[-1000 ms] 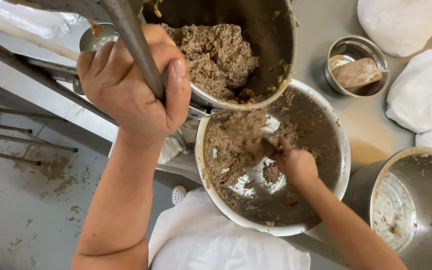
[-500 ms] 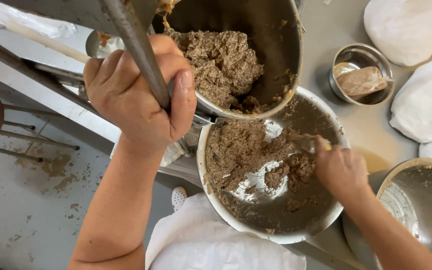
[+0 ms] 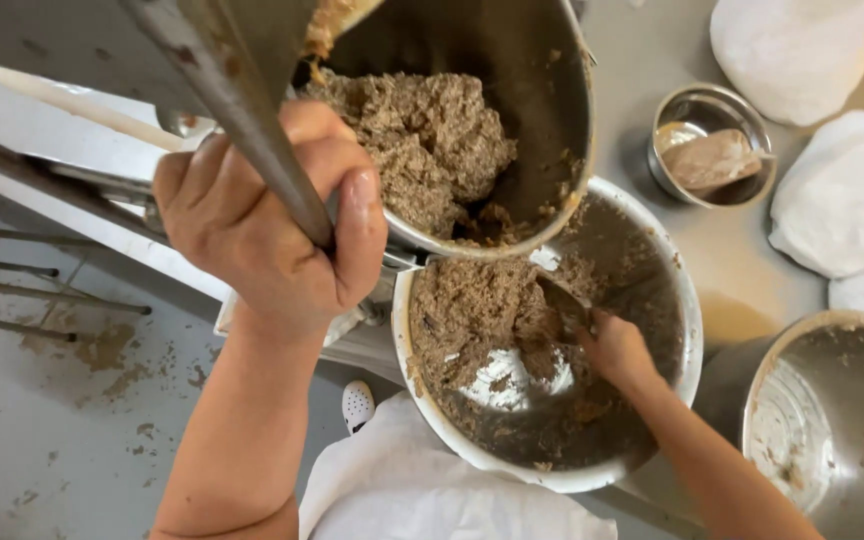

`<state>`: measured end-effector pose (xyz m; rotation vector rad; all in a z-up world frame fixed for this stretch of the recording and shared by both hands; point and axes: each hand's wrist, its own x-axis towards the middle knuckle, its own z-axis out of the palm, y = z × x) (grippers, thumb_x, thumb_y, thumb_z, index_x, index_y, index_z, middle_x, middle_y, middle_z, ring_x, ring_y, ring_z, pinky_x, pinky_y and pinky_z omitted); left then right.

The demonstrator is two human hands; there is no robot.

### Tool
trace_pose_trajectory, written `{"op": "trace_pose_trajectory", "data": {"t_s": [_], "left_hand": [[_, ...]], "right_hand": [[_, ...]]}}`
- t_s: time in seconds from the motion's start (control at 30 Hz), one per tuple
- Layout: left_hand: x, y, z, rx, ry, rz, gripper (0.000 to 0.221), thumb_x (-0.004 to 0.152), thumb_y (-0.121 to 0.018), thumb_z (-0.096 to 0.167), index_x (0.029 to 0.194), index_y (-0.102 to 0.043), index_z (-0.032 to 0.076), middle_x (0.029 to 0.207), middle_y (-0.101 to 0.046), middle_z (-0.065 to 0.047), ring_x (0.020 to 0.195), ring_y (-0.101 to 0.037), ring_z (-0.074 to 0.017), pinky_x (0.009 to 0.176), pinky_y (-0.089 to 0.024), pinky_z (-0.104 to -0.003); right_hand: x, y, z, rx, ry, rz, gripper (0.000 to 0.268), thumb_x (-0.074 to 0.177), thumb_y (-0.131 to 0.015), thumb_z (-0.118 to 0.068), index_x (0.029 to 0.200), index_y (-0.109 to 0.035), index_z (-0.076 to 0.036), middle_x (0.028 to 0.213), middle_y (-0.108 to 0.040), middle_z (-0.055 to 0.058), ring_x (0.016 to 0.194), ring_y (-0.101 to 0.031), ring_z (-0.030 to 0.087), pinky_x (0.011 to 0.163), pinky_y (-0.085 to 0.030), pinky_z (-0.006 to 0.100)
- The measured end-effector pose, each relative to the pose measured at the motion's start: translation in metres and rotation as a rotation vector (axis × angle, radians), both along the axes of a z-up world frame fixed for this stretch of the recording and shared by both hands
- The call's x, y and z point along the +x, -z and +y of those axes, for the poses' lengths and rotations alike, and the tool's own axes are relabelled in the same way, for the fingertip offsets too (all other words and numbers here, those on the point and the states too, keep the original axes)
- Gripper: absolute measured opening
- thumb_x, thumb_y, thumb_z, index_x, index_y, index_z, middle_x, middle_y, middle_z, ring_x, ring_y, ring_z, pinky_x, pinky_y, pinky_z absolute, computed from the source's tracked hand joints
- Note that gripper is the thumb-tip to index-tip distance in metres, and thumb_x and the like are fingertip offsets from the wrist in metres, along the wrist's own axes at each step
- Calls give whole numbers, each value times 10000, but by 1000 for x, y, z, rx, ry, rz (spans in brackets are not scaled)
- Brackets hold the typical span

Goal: Filling a food stuffer machine with a meat mixture using a bowl and hands

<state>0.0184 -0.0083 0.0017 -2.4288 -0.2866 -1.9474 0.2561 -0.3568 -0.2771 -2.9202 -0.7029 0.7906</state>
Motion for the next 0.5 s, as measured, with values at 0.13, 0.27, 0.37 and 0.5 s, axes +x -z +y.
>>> {"op": "trace_pose_trajectory", "data": {"t_s": [0.13, 0.27, 0.37, 0.5], "left_hand": [[-3, -2, -3, -21, -31, 45, 472, 1092, -419, 247, 753, -732, 146, 865, -720, -57, 663, -561, -258, 717, -329, -391], [0, 4, -1, -13, -51, 8, 458, 1070, -442, 242, 750, -754, 145, 853, -699, -60, 655, -530, -271, 718, -332, -396], [1, 3, 1, -16, -13, -55, 416, 1053, -466, 254, 716, -695, 166, 853, -748, -29, 655, -590, -201, 753, -361, -361], [-1, 1, -1, -32, -30, -5, 455, 1064, -419, 240, 710, -697, 173, 893, -708, -28, 636, -537, -236, 734, -327, -371]], "right_hand": [[-36, -11, 62, 109, 13, 132, 549, 1004, -606, -235, 1527, -491, -113, 1052, -777, 241, 724, -773, 348, 599, -663, 460], [-74, 17, 77, 145, -26, 211, 686, 1023, -593, -310, 1631, -342, -115, 974, -792, 199, 682, -731, 289, 573, -586, 431], [-97, 33, 78, 437, -85, 153, 367, 975, -681, -237, 1292, -545, -110, 848, -779, 135, 574, -691, 294, 498, -505, 425], [-127, 7, 78, 571, 77, 359, 622, 998, -637, -22, 1572, -397, -47, 794, -816, 125, 413, -614, 122, 341, -563, 238]]}}
